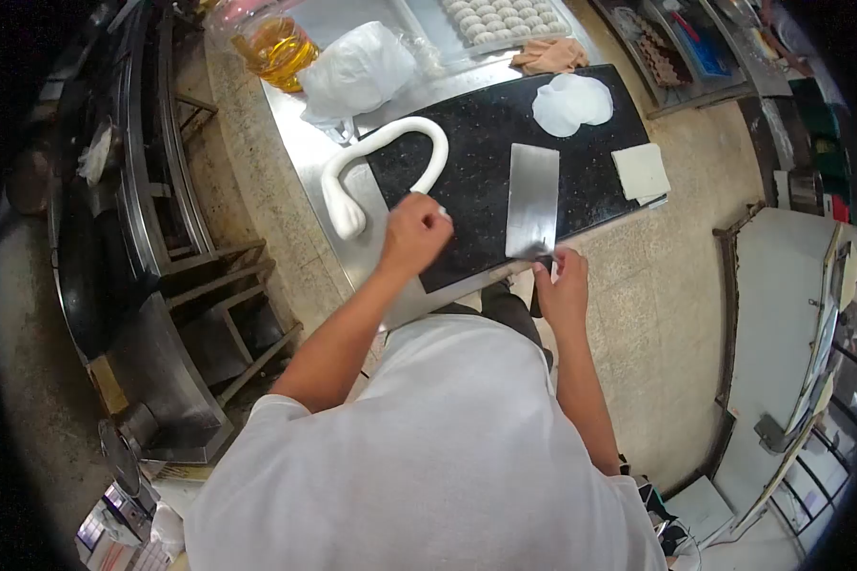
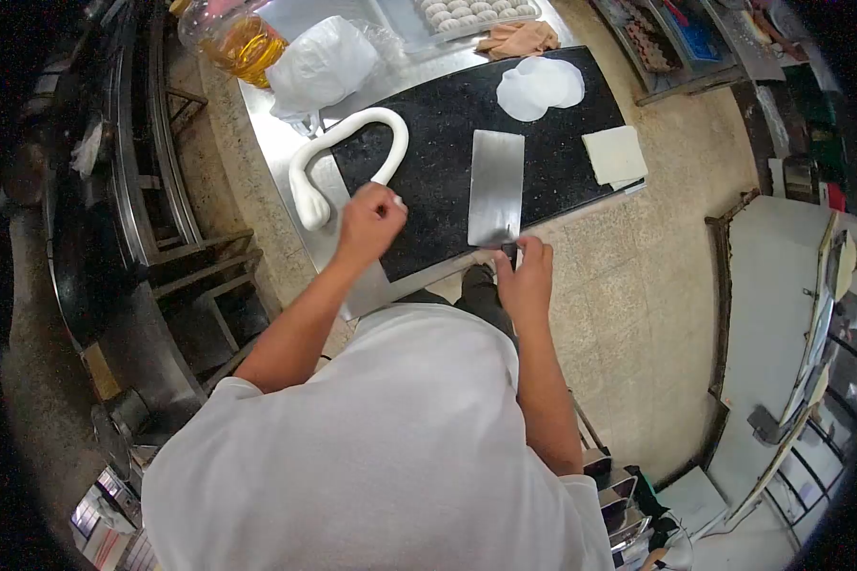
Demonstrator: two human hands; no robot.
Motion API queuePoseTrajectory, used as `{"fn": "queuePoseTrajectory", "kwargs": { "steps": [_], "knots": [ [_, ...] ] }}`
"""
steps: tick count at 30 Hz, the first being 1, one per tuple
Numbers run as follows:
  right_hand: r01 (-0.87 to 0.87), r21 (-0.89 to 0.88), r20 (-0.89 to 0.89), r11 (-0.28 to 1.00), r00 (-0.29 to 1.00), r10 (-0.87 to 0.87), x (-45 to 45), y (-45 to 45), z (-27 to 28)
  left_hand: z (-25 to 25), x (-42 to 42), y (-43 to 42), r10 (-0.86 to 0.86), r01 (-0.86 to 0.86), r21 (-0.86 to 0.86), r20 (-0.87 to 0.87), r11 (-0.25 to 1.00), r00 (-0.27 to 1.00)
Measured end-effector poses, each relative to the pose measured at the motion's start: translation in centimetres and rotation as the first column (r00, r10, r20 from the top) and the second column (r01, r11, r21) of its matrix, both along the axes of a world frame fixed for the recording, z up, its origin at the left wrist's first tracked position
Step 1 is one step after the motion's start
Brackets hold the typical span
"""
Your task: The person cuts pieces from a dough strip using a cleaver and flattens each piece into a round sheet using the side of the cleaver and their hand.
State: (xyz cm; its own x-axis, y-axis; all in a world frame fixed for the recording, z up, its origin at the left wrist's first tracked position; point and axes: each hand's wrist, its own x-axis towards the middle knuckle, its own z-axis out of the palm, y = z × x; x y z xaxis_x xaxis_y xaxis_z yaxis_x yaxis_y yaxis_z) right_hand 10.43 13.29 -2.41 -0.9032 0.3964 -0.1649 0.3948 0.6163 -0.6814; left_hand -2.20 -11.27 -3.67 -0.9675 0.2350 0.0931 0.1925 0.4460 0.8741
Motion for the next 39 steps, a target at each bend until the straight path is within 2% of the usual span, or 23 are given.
{"fn": "queuePoseTrajectory", "kwargs": {
  "steps": [1, 3, 4, 5, 8, 11, 12, 15, 18, 19, 21, 22, 23, 25, 28, 31, 32, 33, 35, 36, 37, 38, 39],
  "knots": [
    [-0.014, 0.107, 0.085, 0.994, 0.996, 0.005, 0.6, 0.4, -1.1, -0.3, -0.8, -1.3, 0.061, -0.06, -0.13, 0.004, 0.99, 0.998],
    [0.002, 0.087, 0.081, 0.996, 0.997, -0.009, 1.3, 0.0, -2.7, -0.1, -2.0, -3.2, 0.064, -0.053, -0.138, 0.078, 0.989, 0.995],
    [0.169, -0.13, 0.141, 0.977, 0.978, -0.15, 1.0, -0.8, -2.4, -0.2, -2.6, -3.7, 0.068, -0.044, -0.153, 0.152, 0.987, 0.986],
    [0.337, -0.327, 0.229, 0.883, 0.935, -0.272, 0.8, -1.5, -2.1, -0.5, -3.0, -3.9, 0.064, -0.041, -0.145, 0.153, 0.989, 0.986],
    [0.368, -0.438, 0.272, 0.82, 0.924, -0.269, 0.6, -1.6, -2.9, -1.2, -3.8, -4.1, 0.005, 0.004, -0.112, 0.083, 0.994, 0.997],
    [0.343, -0.388, 0.259, 0.856, 0.931, -0.256, 0.8, -2.9, -0.1, -1.2, -4.2, -3.8, -0.064, 0.095, -0.207, 0.149, 0.974, 0.987],
    [0.347, -0.381, 0.259, 0.857, 0.93, -0.261, 1.2, -3.3, 0.5, -1.3, -4.4, -3.6, -0.075, 0.095, -0.224, 0.095, 0.97, 0.993],
    [0.237, -0.329, 0.167, 0.914, 0.967, -0.191, 1.6, -4.7, 2.1, -1.2, -4.5, -3.3, -0.054, 0.049, -0.252, -0.012, 0.966, 0.998],
    [-0.032, -0.011, 0.165, 0.999, 0.986, 0.033, 0.9, -6.1, 5.1, -1.6, -4.4, -3.4, -0.045, 0.031, -0.253, -0.048, 0.967, 0.998],
    [-0.032, -0.009, 0.164, 0.999, 0.986, 0.033, 0.7, -6.6, 5.5, -1.9, -4.4, -3.6, -0.06, 0.051, -0.246, -0.032, 0.968, 0.998],
    [-0.24, 0.285, 0.079, 0.928, 0.971, 0.227, 0.4, -7.2, 6.0, -2.2, -4.3, -3.8, -0.06, 0.045, -0.232, -0.059, 0.972, 0.996],
    [-0.323, 0.32, 0.107, 0.891, 0.947, 0.304, 0.0, -7.5, 6.9, -2.1, -4.2, -3.9, -0.061, 0.041, -0.219, -0.084, 0.975, 0.995],
    [-0.321, 0.318, 0.107, 0.892, 0.947, 0.303, -0.3, -8.0, 7.8, -2.1, -4.2, -3.9, -0.063, 0.044, -0.221, -0.083, 0.974, 0.994],
    [-0.441, 0.357, 0.254, 0.824, 0.894, 0.368, -1.1, -8.7, 8.7, -1.9, -4.3, -4.0, -0.072, 0.048, -0.272, -0.078, 0.961, 0.994],
    [-0.503, 0.277, 0.306, 0.819, 0.854, 0.421, -1.7, -8.2, 5.9, -2.2, -4.8, -4.3, -0.096, 0.079, -0.263, -0.056, 0.962, 0.994],
    [-0.462, 0.197, 0.278, 0.865, 0.872, 0.403, -1.9, -7.3, 5.2, -1.6, -5.4, -4.5, -0.093, 0.068, -0.276, -0.081, 0.959, 0.992],
    [-0.452, 0.187, 0.278, 0.872, 0.876, 0.395, -1.4, -7.0, 5.2, -2.1, -5.6, -4.5, -0.016, 0.014, -0.087, -0.022, 0.996, 1.0],
    [-0.442, 0.157, 0.254, 0.883, 0.882, 0.396, -0.8, -6.1, 5.2, -3.1, -6.2, -5.1, -0.004, 0.004, 0.008, 0.031, 1.0, 1.0],
    [-0.423, 0.133, 0.221, 0.896, 0.894, 0.389, 0.5, -3.8, 5.1, -2.2, -7.1, -6.4, -0.113, 0.116, -0.129, 0.034, 0.985, 0.993],
    [-0.348, -0.001, 0.2, 0.938, 0.919, 0.341, 2.1, -2.6, 4.6, 1.3, -6.1, -5.1, -0.034, 0.054, -0.263, 0.08, 0.963, 0.996],
    [-0.274, -0.137, 0.184, 0.952, 0.937, 0.296, 3.7, -1.3, 4.1, 1.8, -4.9, -4.3, -0.029, 0.047, -0.268, 0.072, 0.962, 0.997],
    [-0.282, -0.145, 0.18, 0.948, 0.935, 0.305, 5.6, 0.0, 3.6, 2.0, -3.5, -3.7, -0.159, 0.171, -0.435, 0.065, 0.884, 0.985],
    [-0.171, -0.216, 0.178, 0.961, 0.961, 0.211, 7.5, 1.2, 3.0, 2.3, -2.6, -3.0, -0.287, 0.278, -0.59, 0.08, 0.758, 0.954]
  ]
}}
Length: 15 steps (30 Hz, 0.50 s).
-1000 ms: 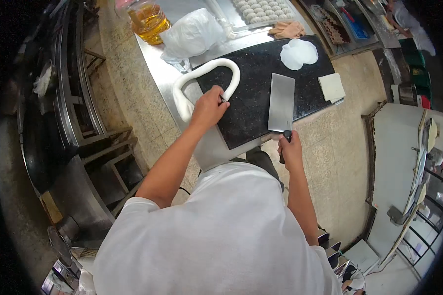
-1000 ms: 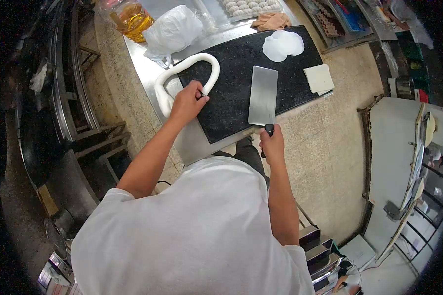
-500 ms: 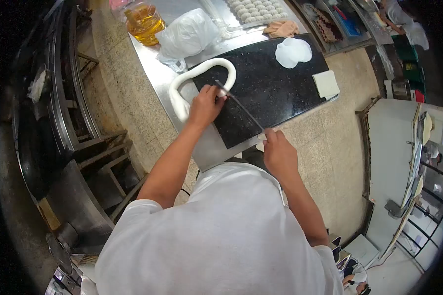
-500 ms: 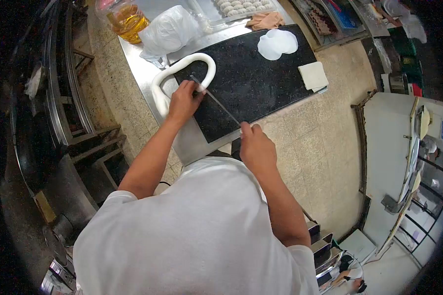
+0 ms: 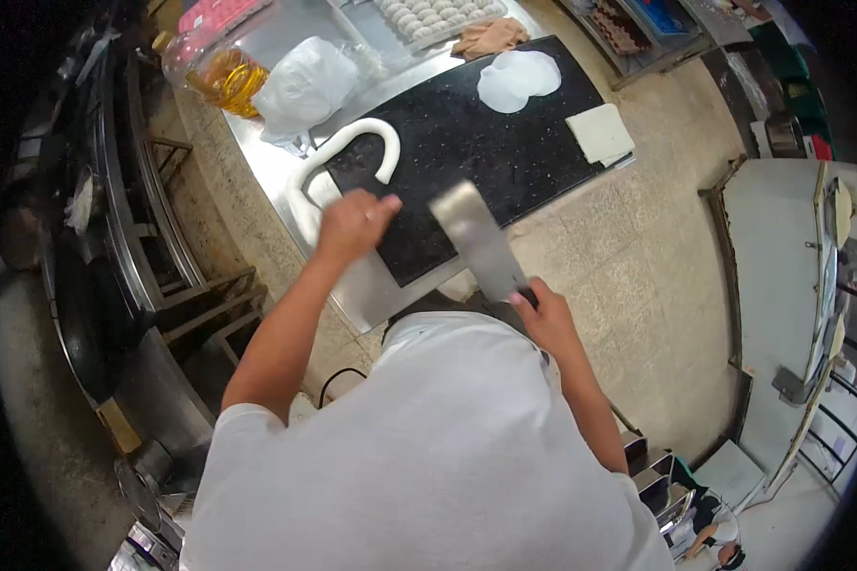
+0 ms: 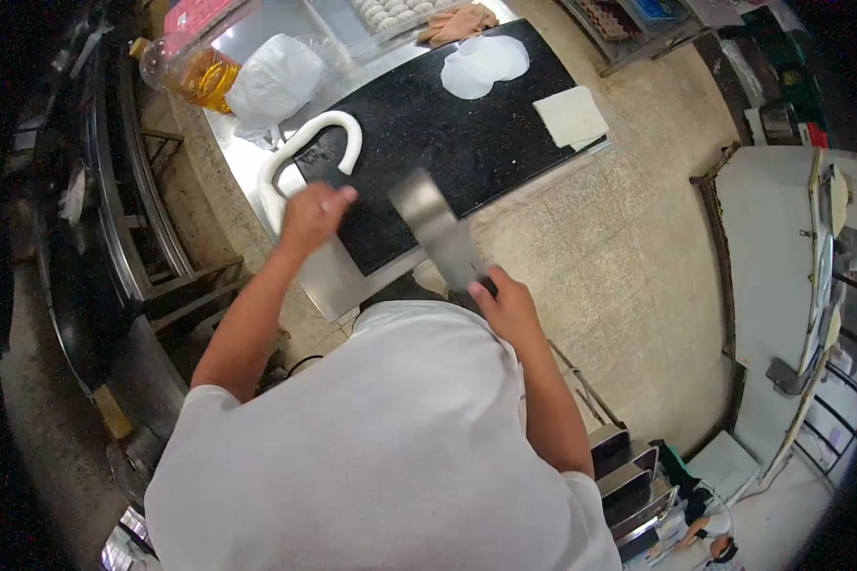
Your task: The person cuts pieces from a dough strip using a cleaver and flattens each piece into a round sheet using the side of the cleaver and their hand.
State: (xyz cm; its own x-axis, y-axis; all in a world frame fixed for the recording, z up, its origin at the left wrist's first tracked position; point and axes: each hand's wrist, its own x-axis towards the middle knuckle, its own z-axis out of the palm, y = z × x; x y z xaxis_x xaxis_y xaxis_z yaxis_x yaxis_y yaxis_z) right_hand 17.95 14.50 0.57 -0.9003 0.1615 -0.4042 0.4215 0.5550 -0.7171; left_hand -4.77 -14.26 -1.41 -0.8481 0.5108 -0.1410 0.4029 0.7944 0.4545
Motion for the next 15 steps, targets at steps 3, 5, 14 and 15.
{"fn": "queuePoseTrajectory", "kwargs": {
  "steps": [3, 5, 14, 15],
  "knots": [
    [0.215, -0.175, 0.039, 0.961, 0.977, -0.211, 3.2, 4.0, 1.4, -2.2, 3.0, 3.8, -0.459, 0.453, -0.074, -0.115, 0.888, 0.881],
    [0.332, -0.291, -0.022, 0.897, 0.935, -0.353, 4.2, 6.5, 3.5, -3.5, 3.9, 7.4, -0.452, 0.428, -0.147, -0.233, 0.892, 0.861],
    [0.574, -0.647, 0.079, 0.502, 0.705, -0.705, -11.0, 15.2, -4.7, -4.5, -0.5, 16.7, -0.516, 0.474, -0.218, -0.223, 0.853, 0.827],
    [0.733, -0.555, 0.344, 0.393, 0.633, -0.694, -12.2, 15.3, -5.1, -4.7, -0.8, 16.8, -0.476, 0.436, -0.199, -0.266, 0.878, 0.838]
  ]
}}
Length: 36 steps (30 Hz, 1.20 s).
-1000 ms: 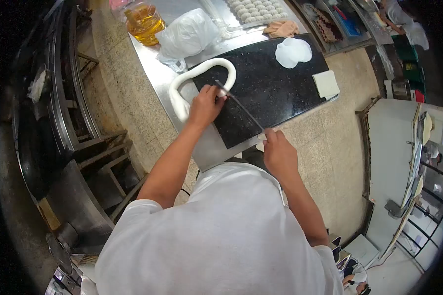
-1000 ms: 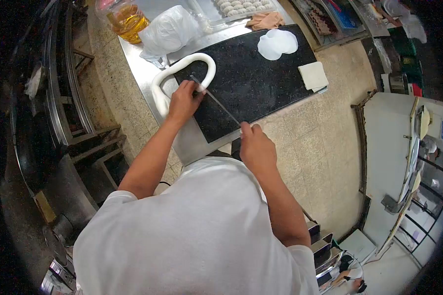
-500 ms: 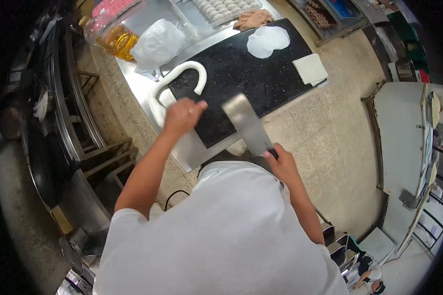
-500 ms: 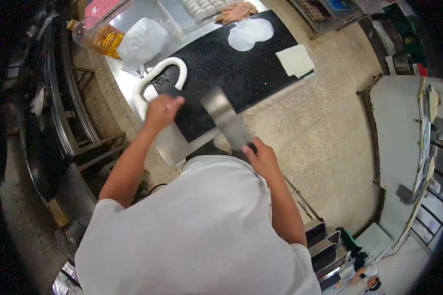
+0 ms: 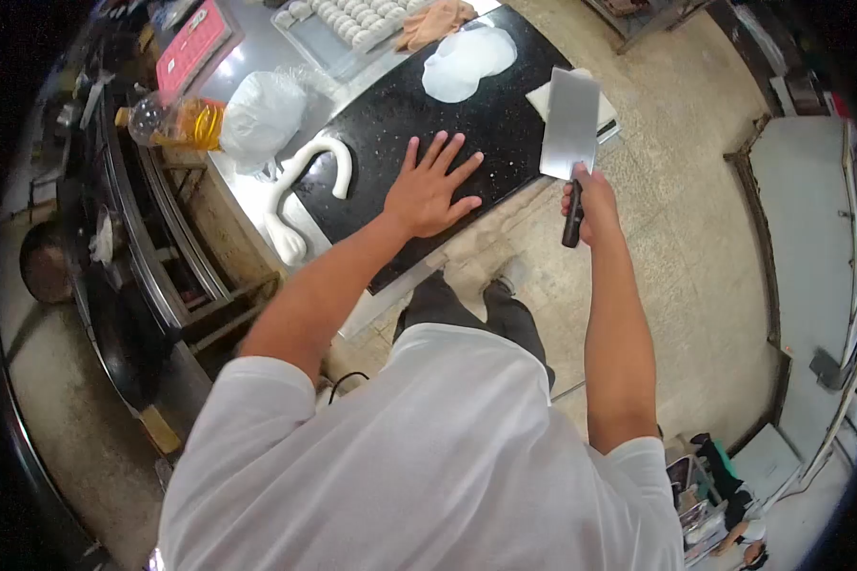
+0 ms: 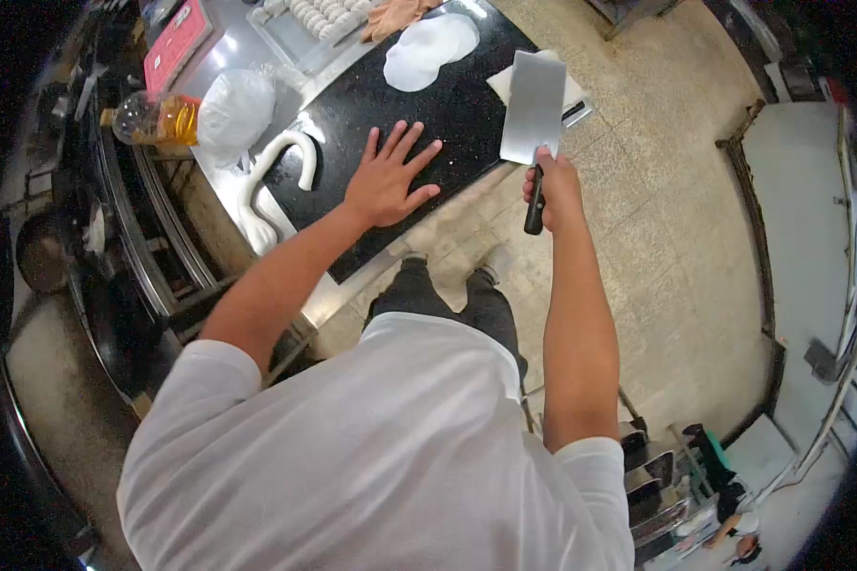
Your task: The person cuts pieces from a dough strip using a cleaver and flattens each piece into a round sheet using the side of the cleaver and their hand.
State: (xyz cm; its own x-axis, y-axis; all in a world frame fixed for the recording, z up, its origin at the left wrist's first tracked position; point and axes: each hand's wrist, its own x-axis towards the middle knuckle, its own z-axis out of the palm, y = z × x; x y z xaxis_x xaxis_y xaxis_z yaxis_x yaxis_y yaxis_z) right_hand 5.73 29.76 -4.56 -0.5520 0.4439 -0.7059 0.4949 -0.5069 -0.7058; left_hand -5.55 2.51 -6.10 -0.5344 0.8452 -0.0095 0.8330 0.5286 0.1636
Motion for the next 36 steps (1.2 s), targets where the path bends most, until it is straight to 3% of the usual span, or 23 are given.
{"fn": "queuePoseTrajectory", "kwargs": {
  "steps": [4, 5, 7, 8, 9, 10, 11, 14, 16, 17, 20, 22, 23, 24, 25, 27, 29, 31, 33, 34, 36],
  "knots": [
    [-0.033, 0.068, -0.003, 0.997, 0.999, 0.033, 1.8, -2.1, -0.2, -0.4, -0.8, -0.3, 0.017, -0.023, 0.06, 0.096, 0.998, 0.995],
    [-0.21, 0.151, 0.059, 0.966, 0.977, 0.203, 3.2, -3.1, 0.1, -0.1, -0.9, -0.3, 0.014, -0.02, 0.056, 0.098, 0.998, 0.995],
    [-0.531, 0.211, 0.229, 0.821, 0.843, 0.487, 5.6, -6.5, 2.1, 0.8, -0.9, -0.2, 0.087, -0.165, 0.279, 0.271, 0.946, 0.959],
    [-0.668, 0.186, 0.321, 0.721, 0.735, 0.598, 6.1, -8.6, 3.7, 1.8, -0.7, -0.5, -0.042, 0.013, 0.201, 0.137, 0.98, 0.99],
    [-0.712, 0.189, 0.201, 0.676, 0.702, 0.683, 8.3, -10.4, 0.8, 1.4, 0.0, -1.1, -0.232, 0.211, 0.204, 0.086, 0.956, 0.969],
    [-0.775, 0.417, 0.169, 0.475, 0.579, 0.798, 9.4, -12.4, -1.1, 1.2, 1.0, -2.1, -0.313, 0.297, 0.127, 0.137, 0.946, 0.94],
    [-0.836, 0.285, 0.221, 0.469, 0.533, 0.817, 8.9, -14.0, -1.4, 1.0, 1.4, -2.9, -0.388, 0.384, 0.056, 0.196, 0.921, 0.901],
    [-0.827, 0.313, 0.235, 0.467, 0.544, 0.806, 6.6, -13.0, -3.2, 0.4, -0.2, -1.8, -0.384, 0.374, 0.09, 0.193, 0.923, 0.903],
    [-0.867, 0.22, 0.249, 0.448, 0.494, 0.833, 4.0, -10.5, -2.5, 0.3, -1.4, -0.8, -0.365, 0.357, 0.079, 0.181, 0.931, 0.913],
    [-0.899, 0.084, 0.338, 0.429, 0.431, 0.837, 1.1, -9.4, 0.5, 0.1, -3.0, 0.4, -0.329, 0.322, 0.076, 0.114, 0.944, 0.937],
    [-0.877, -0.023, 0.416, 0.48, 0.428, 0.802, -0.3, -8.7, 1.3, -0.7, -4.8, 2.2, -0.314, 0.305, 0.138, 0.053, 0.942, 0.948],
    [-0.779, 0.324, 0.206, 0.537, 0.612, 0.763, 3.4, -10.3, 0.5, -0.6, -3.1, 2.1, -0.341, 0.33, 0.126, 0.084, 0.936, 0.936],
    [-0.815, 0.265, 0.24, 0.515, 0.573, 0.784, 5.8, -11.4, 0.5, -0.4, -1.6, 0.7, -0.332, 0.319, 0.12, 0.101, 0.94, 0.938],
    [-0.848, 0.208, 0.272, 0.488, 0.529, 0.804, 8.0, -12.5, 0.6, -0.2, -0.2, -0.5, -0.541, 0.53, 0.11, 0.209, 0.841, 0.815],
    [-0.825, 0.184, 0.323, 0.535, 0.564, 0.76, 8.9, -14.1, 0.8, -0.4, 0.2, -1.1, -0.709, 0.711, 0.128, 0.312, 0.691, 0.633],
    [-0.845, 0.24, 0.52, 0.478, 0.528, 0.672, 7.7, -15.4, 1.1, -1.1, -0.8, -0.5, -0.688, 0.683, 0.134, 0.284, 0.718, 0.668],
    [-0.837, 0.281, 0.503, 0.468, 0.545, 0.672, 4.5, -13.4, 1.0, -1.2, -2.3, 0.4, -0.679, 0.669, 0.138, 0.258, 0.73, 0.688],
    [-0.836, 0.305, 0.487, 0.455, 0.548, 0.68, 3.2, -12.3, 2.0, -0.7, -4.8, 1.7, -0.585, 0.581, 0.069, 0.138, 0.811, 0.799],
    [-0.879, 0.347, 0.501, 0.326, 0.468, 0.728, -0.5, -10.0, 1.9, -0.9, -8.0, 3.2, -0.563, 0.556, 0.096, 0.076, 0.825, 0.823],
    [-0.879, 0.35, 0.502, 0.324, 0.468, 0.728, 0.3, -10.6, 2.1, -1.1, -7.6, 2.9, -0.54, 0.527, 0.133, 0.095, 0.839, 0.836],
    [-0.762, 0.484, 0.405, 0.43, 0.631, 0.662, 2.1, -12.3, 1.3, -1.6, -5.6, 2.3, -0.545, 0.53, 0.138, 0.117, 0.837, 0.83]
  ]
}}
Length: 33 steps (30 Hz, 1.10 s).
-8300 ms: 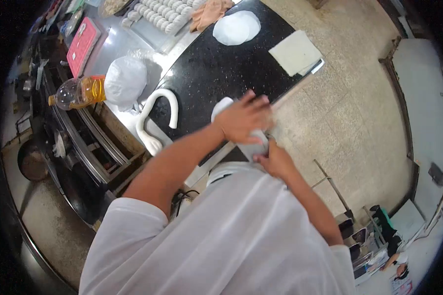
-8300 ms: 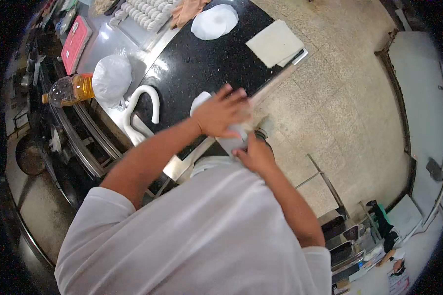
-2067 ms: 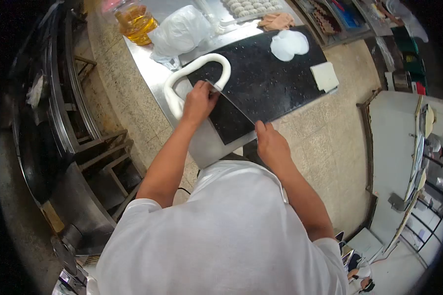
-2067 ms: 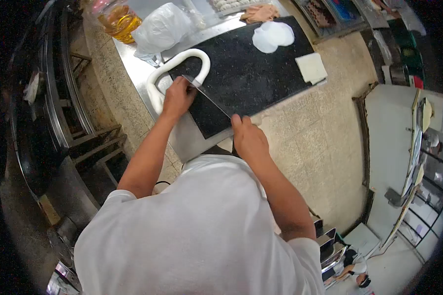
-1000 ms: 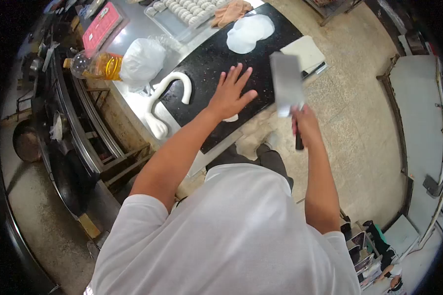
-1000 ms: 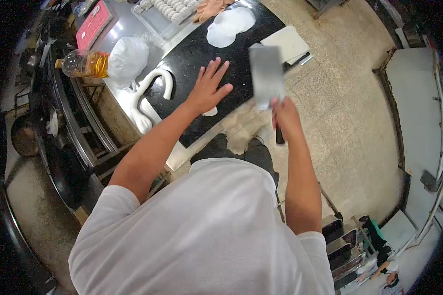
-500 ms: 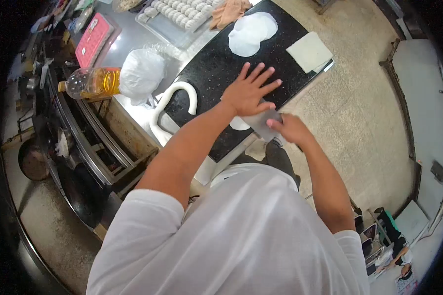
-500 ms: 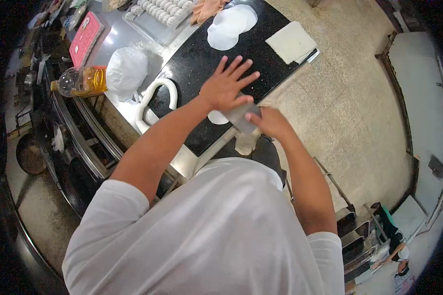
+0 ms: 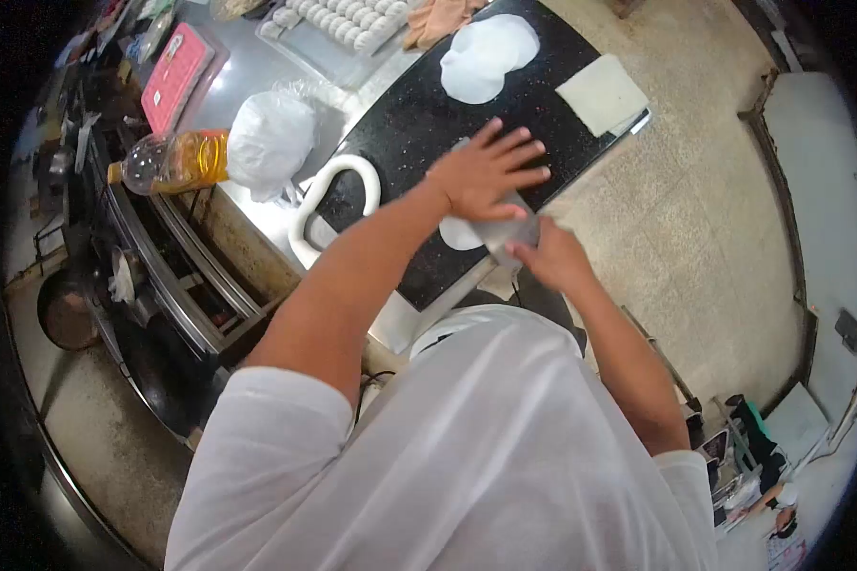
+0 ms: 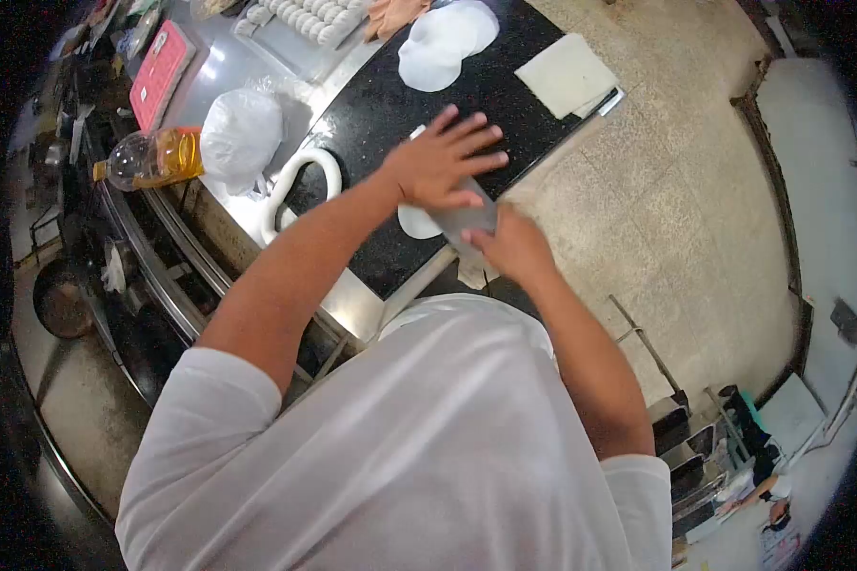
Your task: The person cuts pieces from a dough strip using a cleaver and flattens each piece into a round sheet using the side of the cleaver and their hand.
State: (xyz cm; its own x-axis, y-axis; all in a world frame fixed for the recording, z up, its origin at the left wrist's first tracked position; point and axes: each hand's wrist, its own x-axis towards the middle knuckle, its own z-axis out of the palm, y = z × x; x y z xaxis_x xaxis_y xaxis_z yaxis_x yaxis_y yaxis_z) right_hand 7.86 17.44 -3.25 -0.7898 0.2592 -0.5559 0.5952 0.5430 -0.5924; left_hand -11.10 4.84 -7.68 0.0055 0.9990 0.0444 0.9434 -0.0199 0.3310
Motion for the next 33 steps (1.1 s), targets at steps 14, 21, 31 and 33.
{"fn": "queuePoseTrajectory", "kwargs": {
  "steps": [14, 21, 31, 33],
  "knots": [
    [-0.088, 0.077, 0.153, 0.993, 0.985, 0.075, -1.3, 0.4, 2.0, 0.2, -1.2, 0.9, 0.06, -0.058, 0.048, -0.028, 0.997, 0.998],
    [0.034, -0.049, 0.165, 0.998, 0.986, -0.026, 5.3, -1.2, -0.7, 0.2, 4.4, -0.2, -0.11, 0.113, -0.038, 0.065, 0.993, 0.992],
    [-0.012, -0.076, 0.058, 0.997, 0.998, 0.016, 1.9, -0.1, 0.5, 0.3, 0.9, 0.7, 0.052, -0.052, 0.022, 0.015, 0.998, 0.999],
    [0.018, -0.177, 0.123, 0.984, 0.992, 0.004, 6.2, -1.7, -0.9, 1.6, 4.9, -1.5, -0.068, 0.064, -0.154, -0.019, 0.986, 0.997]
  ]
}}
